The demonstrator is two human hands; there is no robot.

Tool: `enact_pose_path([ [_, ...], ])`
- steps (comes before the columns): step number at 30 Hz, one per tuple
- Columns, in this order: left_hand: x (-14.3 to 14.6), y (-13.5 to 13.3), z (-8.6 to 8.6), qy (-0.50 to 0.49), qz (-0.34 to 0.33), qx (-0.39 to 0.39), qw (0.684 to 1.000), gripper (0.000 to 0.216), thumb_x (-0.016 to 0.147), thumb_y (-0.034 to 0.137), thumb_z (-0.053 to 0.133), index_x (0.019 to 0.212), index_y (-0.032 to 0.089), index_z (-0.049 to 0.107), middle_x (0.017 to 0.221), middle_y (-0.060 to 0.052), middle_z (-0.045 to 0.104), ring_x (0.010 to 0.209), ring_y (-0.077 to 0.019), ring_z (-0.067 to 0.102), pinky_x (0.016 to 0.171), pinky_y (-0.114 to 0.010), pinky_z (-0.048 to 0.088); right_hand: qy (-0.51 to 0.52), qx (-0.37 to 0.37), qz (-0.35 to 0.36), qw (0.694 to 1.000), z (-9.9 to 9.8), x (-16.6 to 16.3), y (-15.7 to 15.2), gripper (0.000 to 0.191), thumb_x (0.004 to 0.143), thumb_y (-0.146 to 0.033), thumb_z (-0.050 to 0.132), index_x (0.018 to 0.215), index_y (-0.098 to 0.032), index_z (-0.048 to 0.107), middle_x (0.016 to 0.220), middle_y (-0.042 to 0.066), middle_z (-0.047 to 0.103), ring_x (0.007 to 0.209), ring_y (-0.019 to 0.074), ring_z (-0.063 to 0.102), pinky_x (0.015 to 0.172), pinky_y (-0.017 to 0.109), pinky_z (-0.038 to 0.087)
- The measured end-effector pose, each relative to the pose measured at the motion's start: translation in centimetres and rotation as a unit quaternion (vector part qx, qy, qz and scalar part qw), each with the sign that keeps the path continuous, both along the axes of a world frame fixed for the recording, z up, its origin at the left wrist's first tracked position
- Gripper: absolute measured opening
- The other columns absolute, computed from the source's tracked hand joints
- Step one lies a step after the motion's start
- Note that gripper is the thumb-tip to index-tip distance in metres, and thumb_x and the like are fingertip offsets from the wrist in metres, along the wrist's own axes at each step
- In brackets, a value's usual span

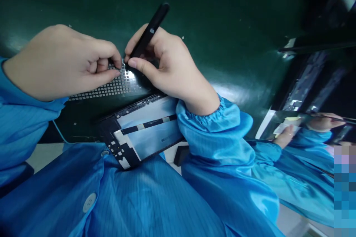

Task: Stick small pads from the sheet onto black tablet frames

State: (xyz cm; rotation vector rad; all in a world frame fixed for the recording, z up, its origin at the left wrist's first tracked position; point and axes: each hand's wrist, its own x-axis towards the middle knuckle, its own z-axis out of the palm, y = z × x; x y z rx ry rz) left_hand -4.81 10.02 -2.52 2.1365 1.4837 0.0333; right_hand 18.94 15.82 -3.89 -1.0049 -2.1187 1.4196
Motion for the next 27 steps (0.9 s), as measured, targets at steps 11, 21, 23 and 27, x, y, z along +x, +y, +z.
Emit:
enact_pose_path([
  [11,0.1,0.1,0.1,0.007,0.000,-0.003,1.000,0.046,0.100,0.039,0.040,0.120,0.025,0.079,0.081,-0.004,0.070,0.086,-0.0274,0.069,0.098,-0.046,0.056,0.034,-0.055,0.025,0.998,0.5,0.0,0.7,0.032,0.082,-0.047,0.100,0.101,-0.028,0.082,0.102,0.003,0.084,0.095,0.0224,0.080,0.091,0.036,0.070],
  [21,-0.3,0.0,-0.7,0.015,0.015,0.026,0.999,0.064,0.094,0.058,0.024,0.111,0.028,0.078,0.075,-0.002,0.064,0.082,-0.0260,0.072,0.090,-0.046,0.061,0.146,0.084,-0.393,0.904,0.7,4.2,-11.4,0.013,0.101,-0.018,0.080,0.109,-0.029,0.081,0.096,-0.003,0.080,0.088,0.0129,0.079,0.086,0.027,0.066],
  [23,-0.3,-0.1,-0.7,0.009,0.029,0.020,0.999,0.066,0.094,0.063,0.026,0.110,0.026,0.078,0.077,-0.002,0.065,0.083,-0.0260,0.073,0.092,-0.048,0.062,0.139,0.093,-0.380,0.910,-0.2,4.3,-12.3,0.014,0.103,-0.022,0.080,0.115,-0.030,0.079,0.102,-0.002,0.081,0.094,0.0146,0.081,0.090,0.031,0.068],
  [27,-0.5,0.0,-0.9,0.001,0.039,0.010,0.999,0.070,0.095,0.070,0.027,0.114,0.027,0.078,0.079,0.001,0.063,0.087,-0.0243,0.075,0.100,-0.048,0.061,0.111,0.102,-0.345,0.926,-1.3,4.1,-12.1,0.016,0.106,-0.020,0.076,0.119,-0.029,0.075,0.107,0.000,0.081,0.102,0.0167,0.083,0.097,0.036,0.069],
])
